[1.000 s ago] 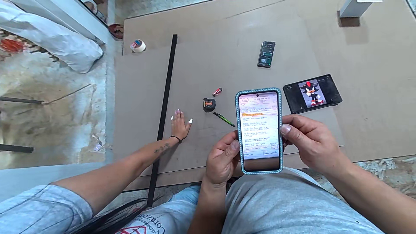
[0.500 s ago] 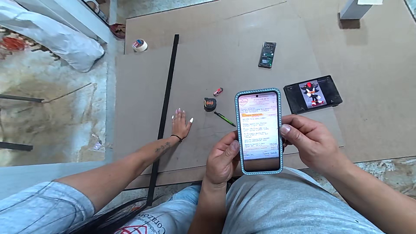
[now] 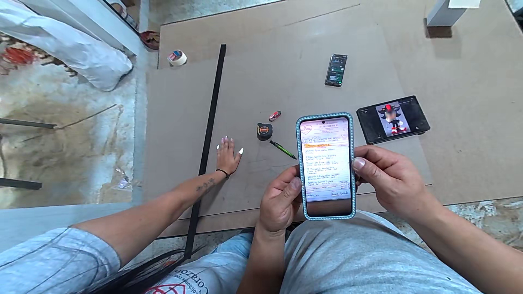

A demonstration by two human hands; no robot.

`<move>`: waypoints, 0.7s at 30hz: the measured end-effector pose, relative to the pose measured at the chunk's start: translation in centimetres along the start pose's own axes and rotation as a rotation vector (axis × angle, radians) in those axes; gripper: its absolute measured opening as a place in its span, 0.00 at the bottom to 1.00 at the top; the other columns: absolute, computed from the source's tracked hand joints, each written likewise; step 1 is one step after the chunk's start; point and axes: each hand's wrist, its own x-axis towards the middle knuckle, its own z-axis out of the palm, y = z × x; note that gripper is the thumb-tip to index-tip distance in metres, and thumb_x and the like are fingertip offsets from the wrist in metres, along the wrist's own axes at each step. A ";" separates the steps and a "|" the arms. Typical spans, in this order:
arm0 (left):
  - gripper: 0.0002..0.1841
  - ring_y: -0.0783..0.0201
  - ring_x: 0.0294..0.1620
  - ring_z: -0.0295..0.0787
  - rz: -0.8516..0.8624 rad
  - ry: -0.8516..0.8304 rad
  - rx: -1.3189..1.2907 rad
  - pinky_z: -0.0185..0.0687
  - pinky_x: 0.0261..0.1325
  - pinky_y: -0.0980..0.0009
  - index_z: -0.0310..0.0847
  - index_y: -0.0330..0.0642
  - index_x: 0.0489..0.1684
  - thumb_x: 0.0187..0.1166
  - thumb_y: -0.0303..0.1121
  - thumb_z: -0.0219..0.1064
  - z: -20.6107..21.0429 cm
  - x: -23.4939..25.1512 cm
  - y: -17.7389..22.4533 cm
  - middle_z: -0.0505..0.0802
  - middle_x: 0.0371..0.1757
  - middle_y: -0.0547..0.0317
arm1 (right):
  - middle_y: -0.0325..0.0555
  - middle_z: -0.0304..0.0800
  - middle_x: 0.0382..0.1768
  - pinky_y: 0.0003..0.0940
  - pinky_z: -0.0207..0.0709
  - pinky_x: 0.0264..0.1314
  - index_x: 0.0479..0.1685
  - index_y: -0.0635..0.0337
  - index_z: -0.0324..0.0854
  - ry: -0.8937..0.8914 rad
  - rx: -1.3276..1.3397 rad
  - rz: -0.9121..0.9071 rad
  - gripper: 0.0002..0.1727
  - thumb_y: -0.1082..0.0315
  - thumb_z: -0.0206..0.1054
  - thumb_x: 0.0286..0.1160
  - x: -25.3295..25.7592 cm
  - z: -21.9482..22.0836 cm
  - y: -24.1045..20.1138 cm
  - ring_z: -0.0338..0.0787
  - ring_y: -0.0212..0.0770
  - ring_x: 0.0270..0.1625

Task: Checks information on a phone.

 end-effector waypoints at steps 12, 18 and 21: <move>0.19 0.61 0.57 0.92 -0.002 -0.006 -0.012 0.88 0.66 0.60 0.78 0.34 0.70 0.93 0.37 0.54 -0.3 -0.1 -0.1 0.92 0.58 0.48 | 0.46 0.92 0.38 0.28 0.90 0.37 0.59 0.64 0.83 -0.008 -0.006 0.011 0.15 0.66 0.53 0.91 0.2 0.0 0.0 0.91 0.36 0.35; 0.19 0.61 0.58 0.92 -0.006 -0.003 -0.011 0.88 0.66 0.61 0.78 0.34 0.72 0.93 0.37 0.53 -0.2 0.0 0.0 0.92 0.58 0.48 | 0.46 0.91 0.38 0.28 0.89 0.37 0.59 0.64 0.83 -0.012 -0.001 0.007 0.15 0.67 0.53 0.91 0.2 0.0 0.0 0.91 0.35 0.34; 0.19 0.62 0.58 0.92 -0.001 0.005 -0.010 0.88 0.66 0.61 0.78 0.34 0.71 0.93 0.37 0.54 -0.2 0.0 0.0 0.92 0.58 0.48 | 0.46 0.91 0.38 0.28 0.89 0.37 0.59 0.64 0.83 -0.015 0.003 0.009 0.15 0.67 0.53 0.91 0.3 0.1 0.0 0.91 0.35 0.34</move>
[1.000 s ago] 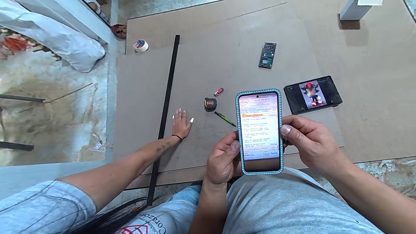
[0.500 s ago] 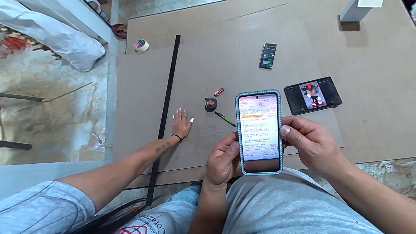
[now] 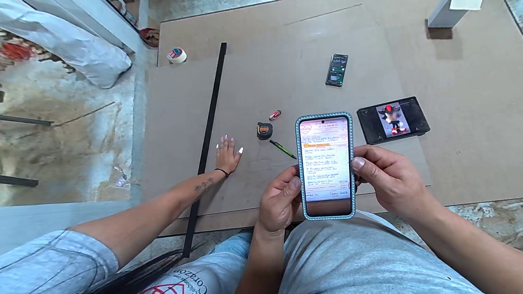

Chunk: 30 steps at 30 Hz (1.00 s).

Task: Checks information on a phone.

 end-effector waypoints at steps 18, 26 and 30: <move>0.19 0.61 0.58 0.92 0.005 -0.017 -0.001 0.88 0.66 0.60 0.78 0.35 0.71 0.93 0.38 0.55 -0.1 0.0 0.1 0.93 0.58 0.48 | 0.45 0.91 0.37 0.28 0.89 0.37 0.58 0.62 0.84 0.007 -0.022 -0.001 0.15 0.66 0.54 0.91 0.0 0.0 -0.1 0.91 0.35 0.34; 0.19 0.61 0.57 0.92 0.005 -0.022 -0.006 0.88 0.66 0.61 0.78 0.35 0.71 0.93 0.38 0.55 0.0 0.2 0.1 0.93 0.58 0.48 | 0.45 0.91 0.37 0.27 0.89 0.37 0.58 0.63 0.84 0.007 -0.009 -0.005 0.14 0.66 0.54 0.91 0.1 -0.2 -0.2 0.91 0.35 0.34; 0.19 0.61 0.58 0.92 0.001 -0.021 -0.014 0.88 0.66 0.60 0.78 0.35 0.71 0.93 0.37 0.55 -0.1 0.2 0.0 0.92 0.58 0.48 | 0.45 0.91 0.37 0.27 0.89 0.37 0.58 0.63 0.84 0.010 -0.013 0.000 0.14 0.66 0.54 0.91 0.1 -0.1 -0.1 0.91 0.35 0.34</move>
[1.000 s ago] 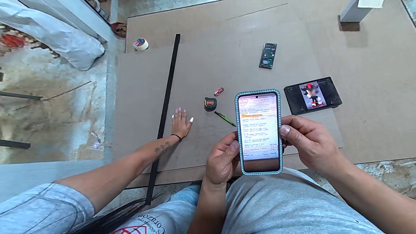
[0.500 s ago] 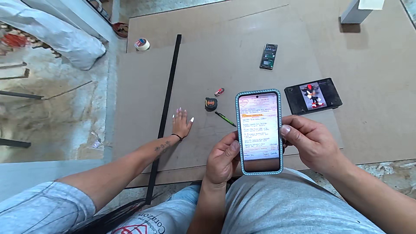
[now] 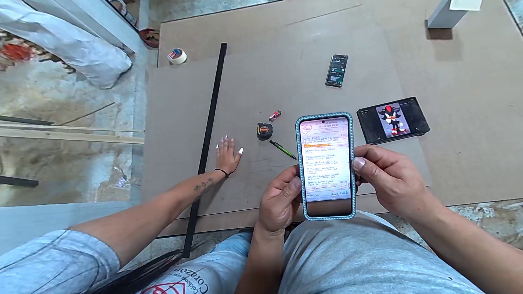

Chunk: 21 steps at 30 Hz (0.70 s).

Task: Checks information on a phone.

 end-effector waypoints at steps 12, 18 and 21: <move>0.19 0.61 0.58 0.92 -0.002 0.004 0.001 0.88 0.66 0.60 0.78 0.34 0.71 0.92 0.38 0.55 -0.2 -0.1 -0.1 0.92 0.58 0.47 | 0.45 0.91 0.37 0.27 0.88 0.36 0.58 0.63 0.84 -0.001 0.002 -0.002 0.14 0.66 0.54 0.91 0.0 0.1 0.1 0.91 0.35 0.34; 0.19 0.62 0.56 0.93 -0.001 0.002 0.010 0.89 0.64 0.61 0.79 0.35 0.70 0.93 0.38 0.55 -0.2 -0.1 -0.1 0.93 0.57 0.48 | 0.46 0.91 0.37 0.28 0.89 0.37 0.59 0.63 0.83 -0.002 0.005 0.008 0.15 0.66 0.54 0.91 -0.1 0.1 0.0 0.91 0.36 0.34; 0.19 0.61 0.57 0.93 0.004 0.001 0.012 0.88 0.65 0.61 0.79 0.34 0.71 0.93 0.38 0.55 -0.2 -0.1 -0.1 0.93 0.58 0.48 | 0.45 0.91 0.38 0.27 0.89 0.37 0.59 0.63 0.84 -0.002 0.001 0.003 0.15 0.66 0.54 0.91 -0.1 0.2 0.1 0.91 0.35 0.34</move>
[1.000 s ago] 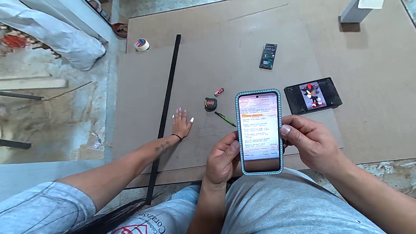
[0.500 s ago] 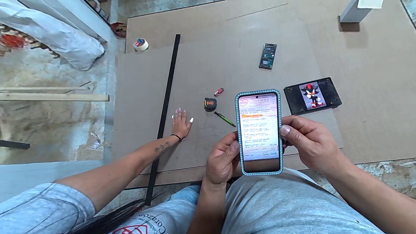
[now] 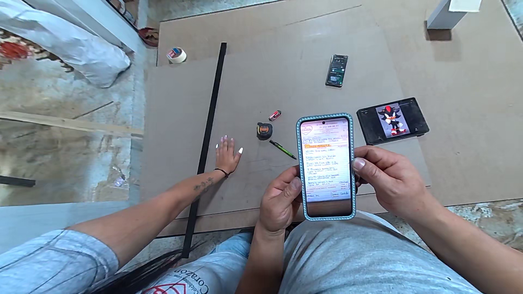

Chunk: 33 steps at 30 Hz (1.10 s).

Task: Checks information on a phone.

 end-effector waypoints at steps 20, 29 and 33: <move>0.19 0.61 0.58 0.92 0.000 -0.001 -0.001 0.88 0.66 0.60 0.78 0.35 0.71 0.93 0.39 0.54 0.0 -0.3 -0.1 0.92 0.58 0.48 | 0.45 0.91 0.37 0.27 0.88 0.37 0.58 0.63 0.84 0.004 0.007 0.002 0.15 0.66 0.54 0.91 -0.2 0.1 0.0 0.91 0.35 0.34; 0.19 0.61 0.57 0.93 0.029 0.028 -0.001 0.89 0.65 0.60 0.80 0.34 0.69 0.93 0.38 0.55 0.2 -0.6 -0.2 0.93 0.57 0.47 | 0.45 0.92 0.38 0.27 0.89 0.38 0.60 0.62 0.84 -0.014 0.006 0.019 0.15 0.65 0.55 0.91 -0.2 0.2 0.0 0.91 0.35 0.35; 0.19 0.59 0.58 0.93 0.026 0.017 -0.019 0.88 0.66 0.58 0.79 0.34 0.70 0.93 0.38 0.55 0.2 -0.6 -0.2 0.93 0.58 0.46 | 0.46 0.92 0.39 0.28 0.89 0.39 0.61 0.62 0.85 -0.017 -0.007 0.009 0.16 0.65 0.55 0.91 -0.3 0.1 0.0 0.91 0.35 0.36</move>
